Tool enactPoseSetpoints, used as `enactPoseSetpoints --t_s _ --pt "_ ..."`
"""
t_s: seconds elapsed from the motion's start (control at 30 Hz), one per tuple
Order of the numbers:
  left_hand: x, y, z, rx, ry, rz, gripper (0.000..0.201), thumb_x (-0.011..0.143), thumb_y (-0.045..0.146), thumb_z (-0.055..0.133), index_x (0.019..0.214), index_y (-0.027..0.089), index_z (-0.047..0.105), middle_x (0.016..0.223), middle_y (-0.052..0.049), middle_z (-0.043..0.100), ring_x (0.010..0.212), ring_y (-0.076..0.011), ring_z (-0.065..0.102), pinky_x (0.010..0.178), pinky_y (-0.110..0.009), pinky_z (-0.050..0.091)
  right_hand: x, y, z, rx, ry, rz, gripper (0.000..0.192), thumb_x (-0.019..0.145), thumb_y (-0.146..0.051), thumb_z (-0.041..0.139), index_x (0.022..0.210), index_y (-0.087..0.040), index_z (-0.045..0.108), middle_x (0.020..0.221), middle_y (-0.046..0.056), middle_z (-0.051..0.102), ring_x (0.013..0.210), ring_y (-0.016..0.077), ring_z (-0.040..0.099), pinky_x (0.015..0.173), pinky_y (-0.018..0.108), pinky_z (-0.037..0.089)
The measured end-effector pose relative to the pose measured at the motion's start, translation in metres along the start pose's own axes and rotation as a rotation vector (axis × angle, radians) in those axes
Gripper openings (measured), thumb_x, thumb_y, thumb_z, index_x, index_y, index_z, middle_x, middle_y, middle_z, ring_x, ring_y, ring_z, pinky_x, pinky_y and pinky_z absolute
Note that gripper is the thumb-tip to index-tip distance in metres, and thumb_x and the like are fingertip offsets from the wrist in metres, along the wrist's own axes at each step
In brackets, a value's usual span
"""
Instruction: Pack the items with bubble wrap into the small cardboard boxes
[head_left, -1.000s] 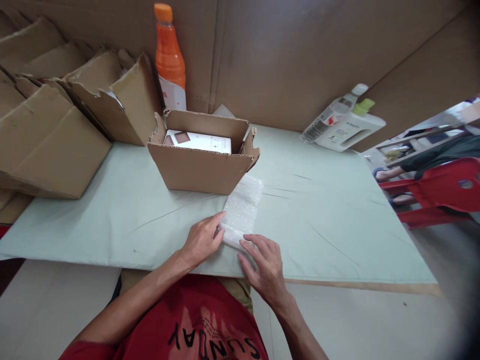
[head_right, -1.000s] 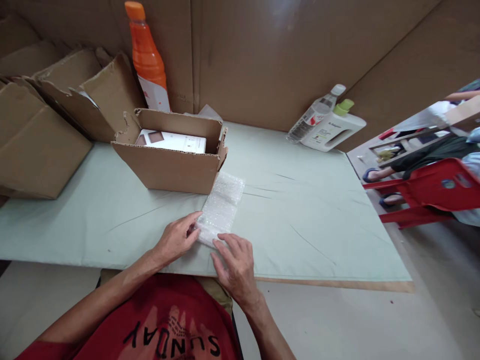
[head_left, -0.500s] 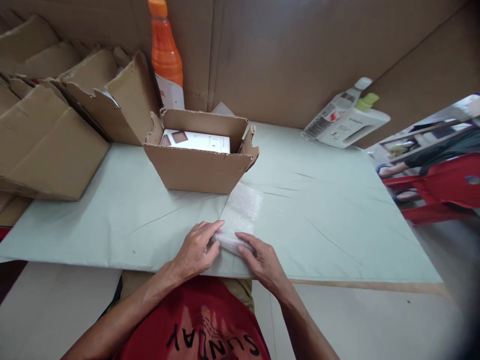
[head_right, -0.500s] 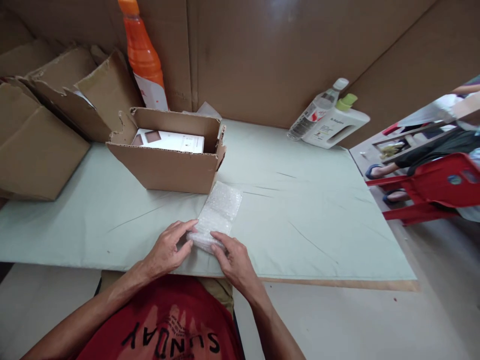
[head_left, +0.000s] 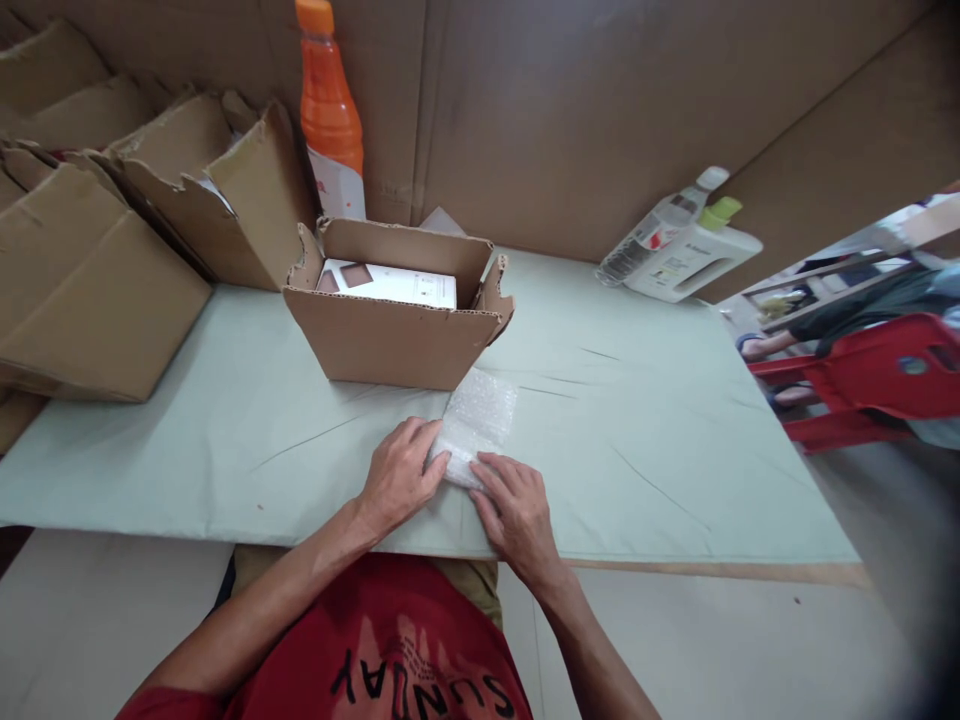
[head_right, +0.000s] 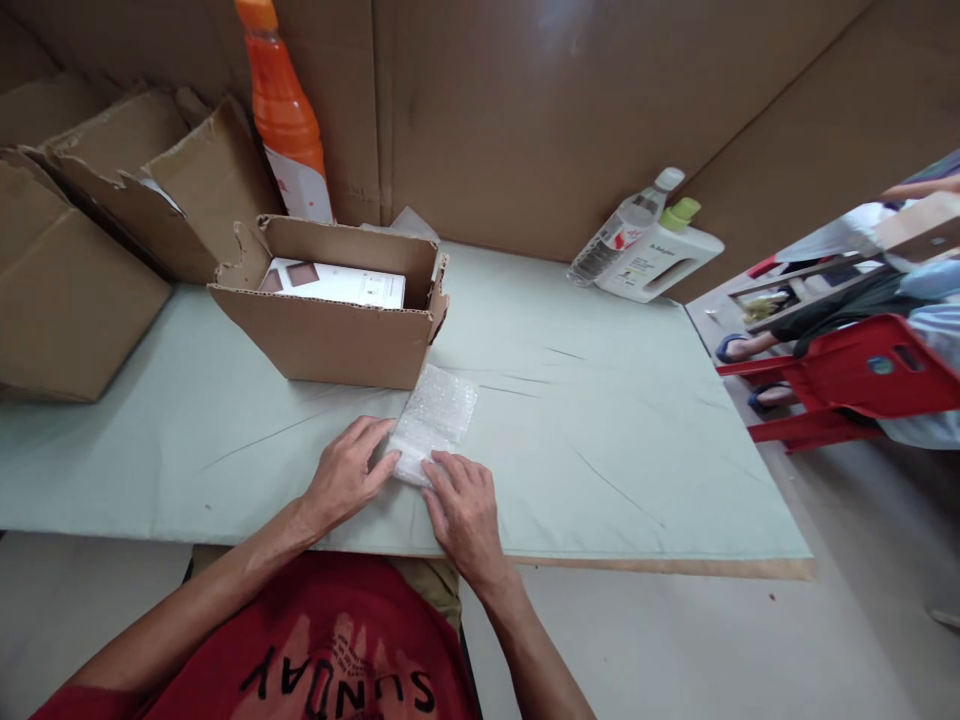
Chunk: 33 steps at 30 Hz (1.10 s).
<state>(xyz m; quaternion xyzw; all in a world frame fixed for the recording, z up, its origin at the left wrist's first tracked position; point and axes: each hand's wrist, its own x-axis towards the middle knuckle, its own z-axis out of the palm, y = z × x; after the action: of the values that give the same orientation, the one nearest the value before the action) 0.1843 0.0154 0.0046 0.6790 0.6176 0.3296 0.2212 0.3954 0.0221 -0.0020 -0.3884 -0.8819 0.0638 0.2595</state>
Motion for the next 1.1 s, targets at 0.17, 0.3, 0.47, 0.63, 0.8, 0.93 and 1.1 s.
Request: enactPoseSetpoints --t_s 0.17,0.3,0.47,0.63,0.8,0.93,1.1 --pt "-0.021 -0.004 -0.013 -0.175 -0.045 0.199 0.050 0.083 0.015 0.056 0.133 0.016 0.055 0.123 -0.012 0.066 0.114 -0.0245 0.060 0.100 -0.041 0.049 0.000 0.003 -0.006 0.272 -0.107 0.134 0.026 0.099 -0.027 0.055 0.124 -0.022 0.064 0.109 0.007 0.076 0.095 0.0214 0.070 0.080 0.036 0.054" --pt "-0.022 -0.004 -0.014 -0.170 -0.068 0.075 0.045 0.087 0.015 0.052 0.132 0.016 0.056 0.103 -0.008 0.072 0.094 -0.0211 0.065 0.087 -0.037 0.053 -0.003 0.000 -0.011 0.286 -0.132 0.222 0.027 0.100 -0.031 0.054 0.123 -0.023 0.065 0.112 0.007 0.075 0.098 0.0221 0.070 0.080 0.035 0.056" --pt "-0.001 -0.005 -0.001 -0.081 -0.034 -0.016 0.041 0.087 0.019 0.053 0.127 0.016 0.060 0.096 -0.008 0.072 0.084 -0.0204 0.065 0.083 -0.036 0.053 -0.004 -0.007 -0.011 -0.015 0.095 0.116 0.027 0.096 -0.027 0.059 0.121 -0.020 0.063 0.121 0.014 0.067 0.110 0.0282 0.062 0.089 0.044 0.048" --pt "0.004 -0.003 0.003 -0.069 0.007 -0.071 0.037 0.091 0.025 0.052 0.126 0.016 0.060 0.097 -0.008 0.069 0.082 -0.0193 0.063 0.079 -0.035 0.053 0.003 -0.006 0.001 -0.093 -0.059 0.016 0.032 0.094 -0.026 0.060 0.125 -0.020 0.061 0.125 0.013 0.067 0.112 0.0296 0.059 0.092 0.045 0.044" --pt "-0.016 0.001 -0.002 -0.437 0.059 -0.327 0.058 0.089 0.036 0.057 0.142 0.017 0.043 0.122 -0.014 0.062 0.098 -0.0205 0.063 0.077 -0.033 0.055 0.012 0.005 0.015 0.113 0.059 0.213 0.029 0.096 -0.028 0.057 0.123 -0.020 0.065 0.109 0.010 0.075 0.095 0.0246 0.067 0.085 0.040 0.050" --pt "-0.026 0.005 0.002 -0.881 0.001 -0.467 0.076 0.084 0.030 0.059 0.149 0.012 0.026 0.131 -0.018 0.057 0.116 -0.0232 0.062 0.100 -0.042 0.051 0.016 -0.007 0.009 0.465 0.036 0.474 0.032 0.093 -0.039 0.060 0.119 -0.021 0.067 0.107 0.007 0.076 0.089 0.0220 0.070 0.078 0.033 0.056" --pt "-0.024 0.015 0.006 -1.068 -0.034 -0.506 0.082 0.080 0.024 0.057 0.153 0.014 0.022 0.117 -0.011 0.065 0.106 -0.0210 0.065 0.097 -0.039 0.051 0.010 -0.029 0.003 0.663 -0.065 0.526 0.028 0.096 -0.039 0.056 0.113 -0.020 0.067 0.095 0.005 0.074 0.080 0.0187 0.068 0.072 0.028 0.055"
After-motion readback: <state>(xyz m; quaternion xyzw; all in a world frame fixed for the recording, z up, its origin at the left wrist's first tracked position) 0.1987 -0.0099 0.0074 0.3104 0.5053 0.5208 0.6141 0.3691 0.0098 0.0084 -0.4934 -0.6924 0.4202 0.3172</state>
